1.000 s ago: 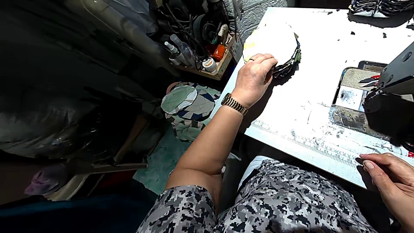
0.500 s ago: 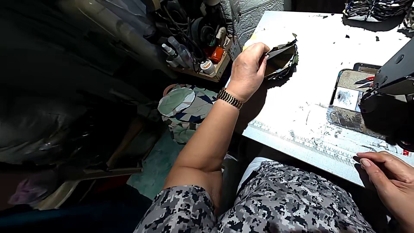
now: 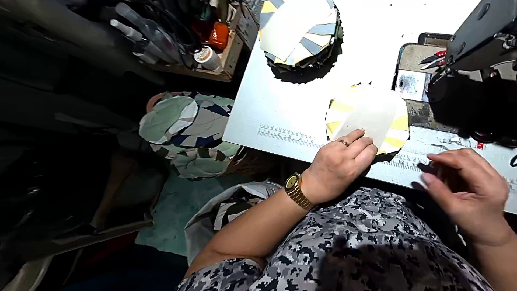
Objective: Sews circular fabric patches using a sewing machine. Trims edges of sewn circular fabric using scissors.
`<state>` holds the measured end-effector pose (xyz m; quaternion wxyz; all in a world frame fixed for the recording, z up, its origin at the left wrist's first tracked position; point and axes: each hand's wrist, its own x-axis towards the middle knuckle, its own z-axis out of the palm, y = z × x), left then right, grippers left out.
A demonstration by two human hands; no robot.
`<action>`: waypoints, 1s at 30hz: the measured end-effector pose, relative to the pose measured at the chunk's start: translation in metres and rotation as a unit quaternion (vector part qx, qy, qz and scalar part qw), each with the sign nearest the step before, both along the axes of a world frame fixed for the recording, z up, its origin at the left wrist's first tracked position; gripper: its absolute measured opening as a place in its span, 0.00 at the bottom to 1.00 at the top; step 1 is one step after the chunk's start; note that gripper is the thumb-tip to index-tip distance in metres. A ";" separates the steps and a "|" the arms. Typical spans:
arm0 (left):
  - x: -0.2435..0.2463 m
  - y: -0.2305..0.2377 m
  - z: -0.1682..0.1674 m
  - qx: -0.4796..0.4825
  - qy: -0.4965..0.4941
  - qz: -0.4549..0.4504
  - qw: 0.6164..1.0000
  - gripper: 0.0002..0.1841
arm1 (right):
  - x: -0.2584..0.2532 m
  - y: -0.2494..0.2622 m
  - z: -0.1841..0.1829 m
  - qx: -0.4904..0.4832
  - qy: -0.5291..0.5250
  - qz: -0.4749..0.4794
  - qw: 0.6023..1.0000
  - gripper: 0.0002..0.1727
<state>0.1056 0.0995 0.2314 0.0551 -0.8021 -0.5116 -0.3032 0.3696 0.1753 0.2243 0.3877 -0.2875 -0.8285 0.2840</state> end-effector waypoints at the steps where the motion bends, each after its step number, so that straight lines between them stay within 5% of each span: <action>1: 0.001 -0.001 0.002 -0.002 -0.012 -0.005 1.000 0.08 | -0.006 -0.004 0.004 0.046 -0.033 0.001 0.998 0.23; 5: 0.006 -0.004 0.009 0.000 -0.009 -0.043 0.999 0.09 | -0.039 -0.013 0.018 0.137 -0.135 0.049 0.980 0.26; 12: 0.002 -0.018 0.011 -0.008 -0.011 -0.026 1.000 0.10 | -0.073 -0.010 0.018 0.121 -0.158 0.086 0.976 0.28; 15: -0.012 -0.032 0.013 0.013 -0.094 0.004 0.995 0.19 | -0.075 -0.005 0.019 0.104 -0.112 0.080 0.985 0.24; 18: -0.029 -0.042 0.013 -0.016 -0.296 0.052 0.954 0.24 | -0.075 0.001 0.025 0.034 -0.057 0.070 0.995 0.22; 20: -0.032 -0.043 0.017 -0.098 -0.509 0.054 0.854 0.18 | -0.077 0.004 0.029 -0.024 0.001 0.064 0.998 0.21; 23: -0.022 -0.034 0.026 -0.251 -0.769 -0.001 0.588 0.23 | -0.082 0.004 0.034 -0.044 0.042 0.072 0.995 0.20; 26: -0.006 -0.024 0.023 -0.290 -0.884 -0.051 0.362 0.32 | -0.084 -0.005 0.035 -0.010 0.021 0.134 0.991 0.20; 28: 0.002 -0.026 0.016 -0.257 -0.921 -0.009 0.292 0.36 | -0.082 -0.014 0.034 0.038 -0.022 0.179 0.983 0.20; 30: 0.003 -0.035 0.009 -0.245 -0.929 -0.008 0.277 0.38 | -0.080 -0.019 0.033 0.079 -0.052 0.209 0.973 0.19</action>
